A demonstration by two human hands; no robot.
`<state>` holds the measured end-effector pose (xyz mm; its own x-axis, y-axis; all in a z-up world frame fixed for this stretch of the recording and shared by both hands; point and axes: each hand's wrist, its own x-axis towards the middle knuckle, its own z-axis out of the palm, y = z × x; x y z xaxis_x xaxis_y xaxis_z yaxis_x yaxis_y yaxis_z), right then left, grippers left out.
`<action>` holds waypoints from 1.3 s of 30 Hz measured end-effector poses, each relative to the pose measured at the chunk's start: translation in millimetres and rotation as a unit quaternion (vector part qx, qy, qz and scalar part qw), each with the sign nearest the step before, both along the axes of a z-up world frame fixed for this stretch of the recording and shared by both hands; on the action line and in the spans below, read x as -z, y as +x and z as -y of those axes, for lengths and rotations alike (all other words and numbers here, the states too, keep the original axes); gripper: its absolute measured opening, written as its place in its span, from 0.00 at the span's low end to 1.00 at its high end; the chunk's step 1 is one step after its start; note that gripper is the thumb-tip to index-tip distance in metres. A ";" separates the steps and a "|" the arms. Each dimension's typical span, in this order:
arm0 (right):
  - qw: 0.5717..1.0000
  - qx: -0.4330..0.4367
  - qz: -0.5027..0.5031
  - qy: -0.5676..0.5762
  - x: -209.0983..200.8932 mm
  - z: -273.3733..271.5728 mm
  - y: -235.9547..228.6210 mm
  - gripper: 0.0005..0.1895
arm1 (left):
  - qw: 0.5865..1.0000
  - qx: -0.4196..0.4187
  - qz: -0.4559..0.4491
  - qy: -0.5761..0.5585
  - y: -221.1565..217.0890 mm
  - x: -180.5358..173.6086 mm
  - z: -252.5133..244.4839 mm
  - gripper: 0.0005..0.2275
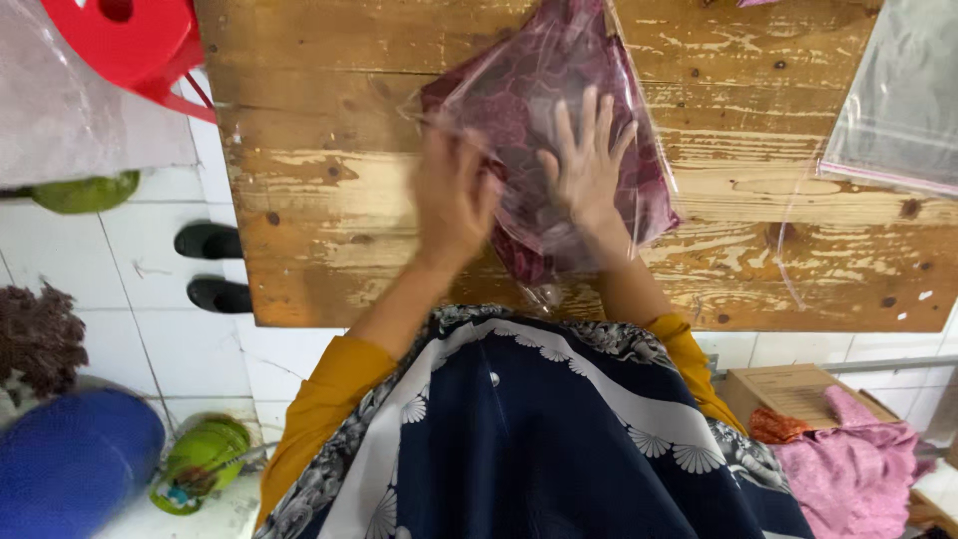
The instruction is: The person folds patterned cloths and places them into clear plastic bags on a wooden table. They smooth the cloths inside the bags and seal them, then stack the packaged items. The process is repeated with different patterned cloths.
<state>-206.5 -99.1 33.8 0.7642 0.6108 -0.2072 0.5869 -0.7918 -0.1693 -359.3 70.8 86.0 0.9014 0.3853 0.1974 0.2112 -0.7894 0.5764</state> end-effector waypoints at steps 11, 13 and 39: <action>0.966 -0.095 0.233 0.067 63.6 -9.3 31.3 0.39 | 0.919 0.392 -0.040 -0.002 32.4 1.0 137.7 0.20; 0.930 -0.061 0.336 0.132 76.5 -4.1 33.1 0.39 | 0.927 0.374 -0.005 0.037 35.2 3.8 136.3 0.18; 0.996 -0.072 -0.050 0.022 39.1 -7.7 10.1 0.36 | 0.959 0.043 -0.274 0.061 57.6 -3.0 0.2 0.25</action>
<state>-196.4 -91.3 -5.3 0.6452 0.7222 -0.2491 0.6719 -0.6916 -0.2650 -301.6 70.6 89.0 0.9102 0.3083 -0.2767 0.3865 -0.8724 0.2993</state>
